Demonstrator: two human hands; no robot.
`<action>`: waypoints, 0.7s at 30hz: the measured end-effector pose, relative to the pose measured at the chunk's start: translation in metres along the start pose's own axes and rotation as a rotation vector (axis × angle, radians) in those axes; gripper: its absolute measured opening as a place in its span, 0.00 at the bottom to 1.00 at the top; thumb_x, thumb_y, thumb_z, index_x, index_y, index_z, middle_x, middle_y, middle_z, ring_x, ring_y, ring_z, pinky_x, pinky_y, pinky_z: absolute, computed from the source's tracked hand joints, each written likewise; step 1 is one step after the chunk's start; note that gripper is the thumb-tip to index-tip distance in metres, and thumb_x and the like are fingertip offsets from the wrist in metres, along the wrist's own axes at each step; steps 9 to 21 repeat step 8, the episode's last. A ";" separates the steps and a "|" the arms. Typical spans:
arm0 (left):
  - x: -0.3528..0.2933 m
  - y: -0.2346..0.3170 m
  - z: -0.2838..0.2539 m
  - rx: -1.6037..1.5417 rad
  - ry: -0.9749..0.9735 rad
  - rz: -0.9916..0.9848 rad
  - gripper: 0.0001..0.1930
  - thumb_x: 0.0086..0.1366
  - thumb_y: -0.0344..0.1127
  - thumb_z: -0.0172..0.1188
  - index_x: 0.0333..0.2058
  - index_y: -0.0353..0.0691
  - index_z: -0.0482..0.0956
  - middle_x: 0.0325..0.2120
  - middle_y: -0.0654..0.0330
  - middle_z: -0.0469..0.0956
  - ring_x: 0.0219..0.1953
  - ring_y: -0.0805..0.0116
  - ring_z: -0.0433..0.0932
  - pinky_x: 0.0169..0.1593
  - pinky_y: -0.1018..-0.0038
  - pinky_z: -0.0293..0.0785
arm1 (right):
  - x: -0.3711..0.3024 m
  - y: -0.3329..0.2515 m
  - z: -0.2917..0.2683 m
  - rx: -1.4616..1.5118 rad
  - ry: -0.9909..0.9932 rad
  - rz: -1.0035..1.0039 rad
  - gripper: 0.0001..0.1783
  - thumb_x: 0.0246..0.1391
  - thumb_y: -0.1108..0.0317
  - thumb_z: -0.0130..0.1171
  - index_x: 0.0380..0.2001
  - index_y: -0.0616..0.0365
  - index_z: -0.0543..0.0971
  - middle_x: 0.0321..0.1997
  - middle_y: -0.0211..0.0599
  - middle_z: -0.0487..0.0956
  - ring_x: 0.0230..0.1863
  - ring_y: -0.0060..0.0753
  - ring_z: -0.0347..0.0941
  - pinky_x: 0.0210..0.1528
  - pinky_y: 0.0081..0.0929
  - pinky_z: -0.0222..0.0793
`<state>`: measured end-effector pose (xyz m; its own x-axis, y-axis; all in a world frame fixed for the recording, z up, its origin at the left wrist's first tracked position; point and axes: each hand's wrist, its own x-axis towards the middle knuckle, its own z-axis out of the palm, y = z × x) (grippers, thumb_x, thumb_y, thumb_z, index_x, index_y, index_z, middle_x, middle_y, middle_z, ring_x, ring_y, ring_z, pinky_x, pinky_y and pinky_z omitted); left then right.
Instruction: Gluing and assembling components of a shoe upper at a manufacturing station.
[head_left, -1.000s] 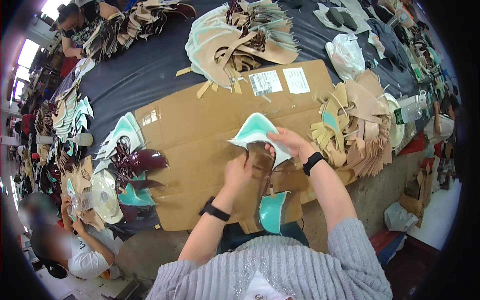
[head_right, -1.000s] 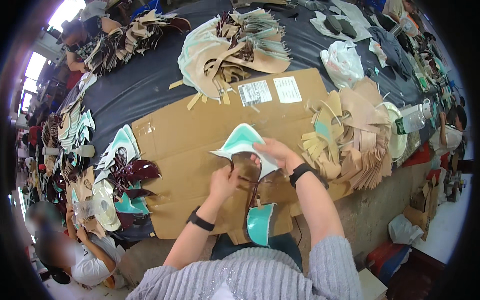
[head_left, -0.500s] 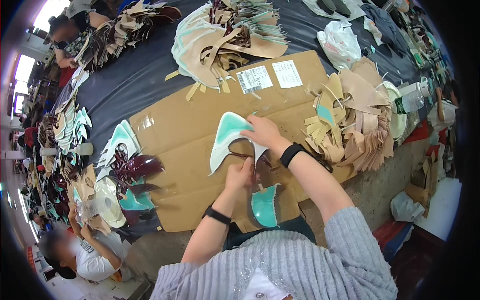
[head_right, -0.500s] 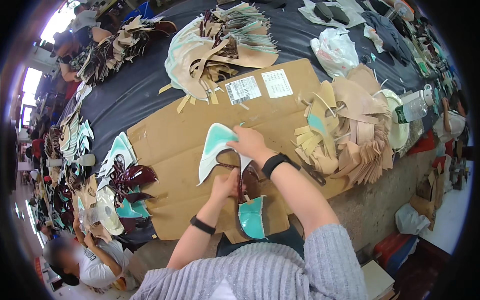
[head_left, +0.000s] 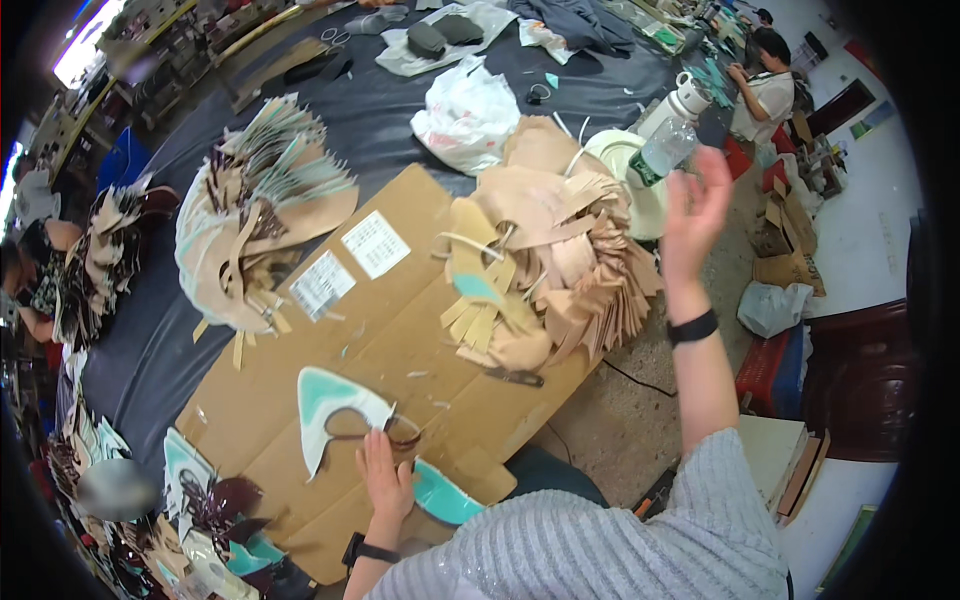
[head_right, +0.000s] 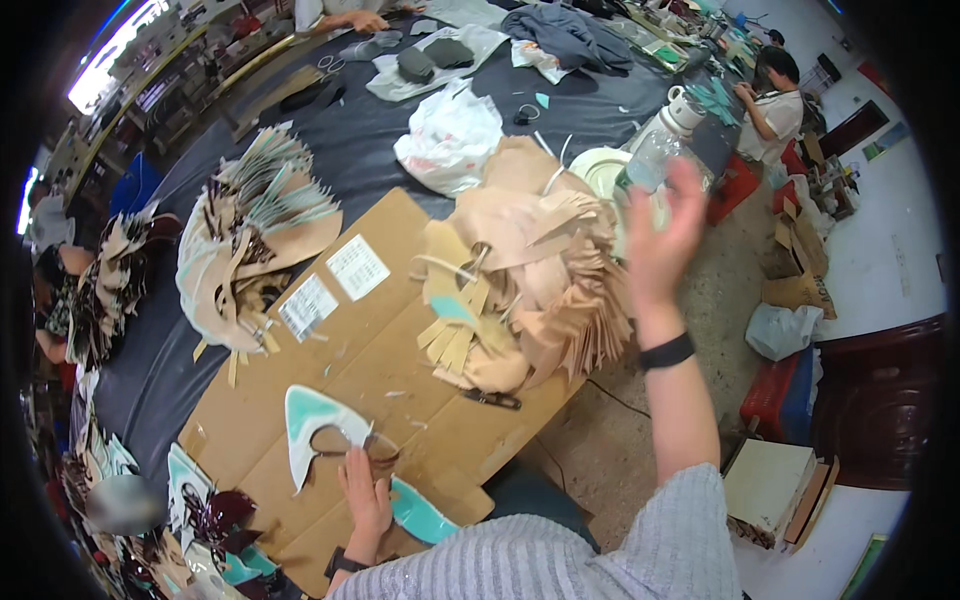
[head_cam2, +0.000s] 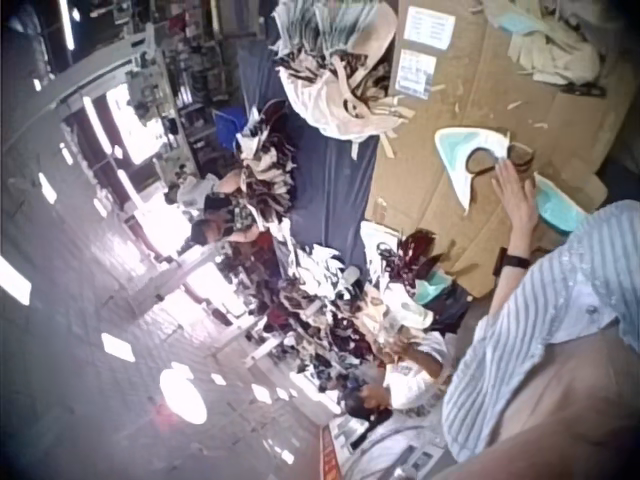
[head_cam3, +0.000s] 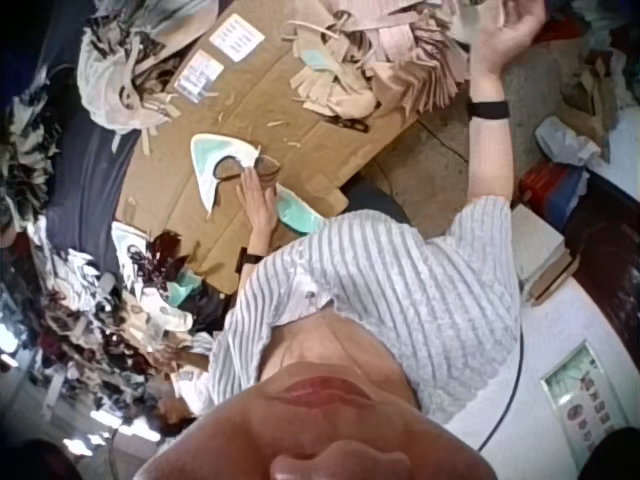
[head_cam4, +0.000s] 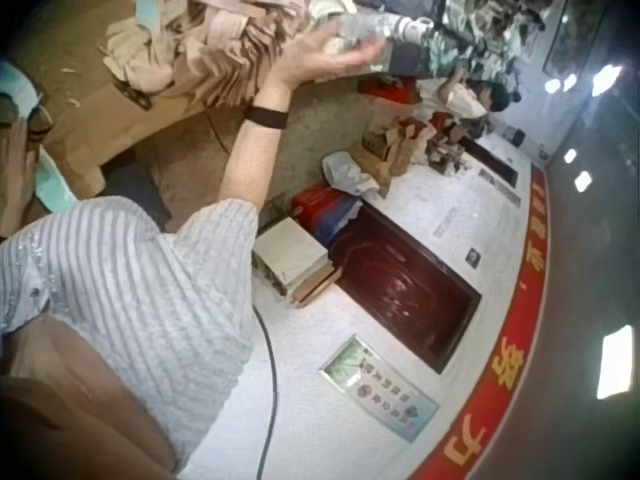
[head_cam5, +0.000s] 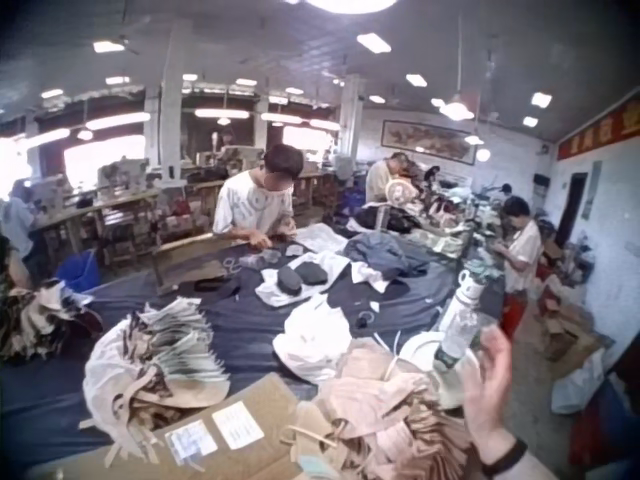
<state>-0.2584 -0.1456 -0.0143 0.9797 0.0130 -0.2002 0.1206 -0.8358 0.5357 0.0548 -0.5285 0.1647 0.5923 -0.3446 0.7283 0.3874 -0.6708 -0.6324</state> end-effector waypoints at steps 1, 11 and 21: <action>0.003 0.001 0.003 0.010 0.004 0.013 0.35 0.58 0.36 0.53 0.63 0.34 0.53 0.65 0.48 0.52 0.68 0.51 0.47 0.68 0.53 0.36 | 0.023 0.048 -0.014 0.034 0.148 0.109 0.33 0.50 0.70 0.62 0.57 0.65 0.61 0.59 0.48 0.66 0.60 0.43 0.62 0.62 0.35 0.57; 0.018 0.002 0.004 0.094 0.035 -0.005 0.36 0.56 0.37 0.53 0.63 0.33 0.53 0.64 0.48 0.53 0.67 0.48 0.48 0.67 0.48 0.35 | 0.069 0.254 0.039 -0.278 -0.282 0.113 0.54 0.30 0.62 0.74 0.60 0.69 0.56 0.60 0.52 0.65 0.61 0.49 0.60 0.63 0.36 0.54; 0.018 0.002 0.004 0.094 0.035 -0.005 0.36 0.56 0.37 0.53 0.63 0.33 0.53 0.64 0.48 0.53 0.67 0.48 0.48 0.67 0.48 0.35 | 0.069 0.254 0.039 -0.278 -0.282 0.113 0.54 0.30 0.62 0.74 0.60 0.69 0.56 0.60 0.52 0.65 0.61 0.49 0.60 0.63 0.36 0.54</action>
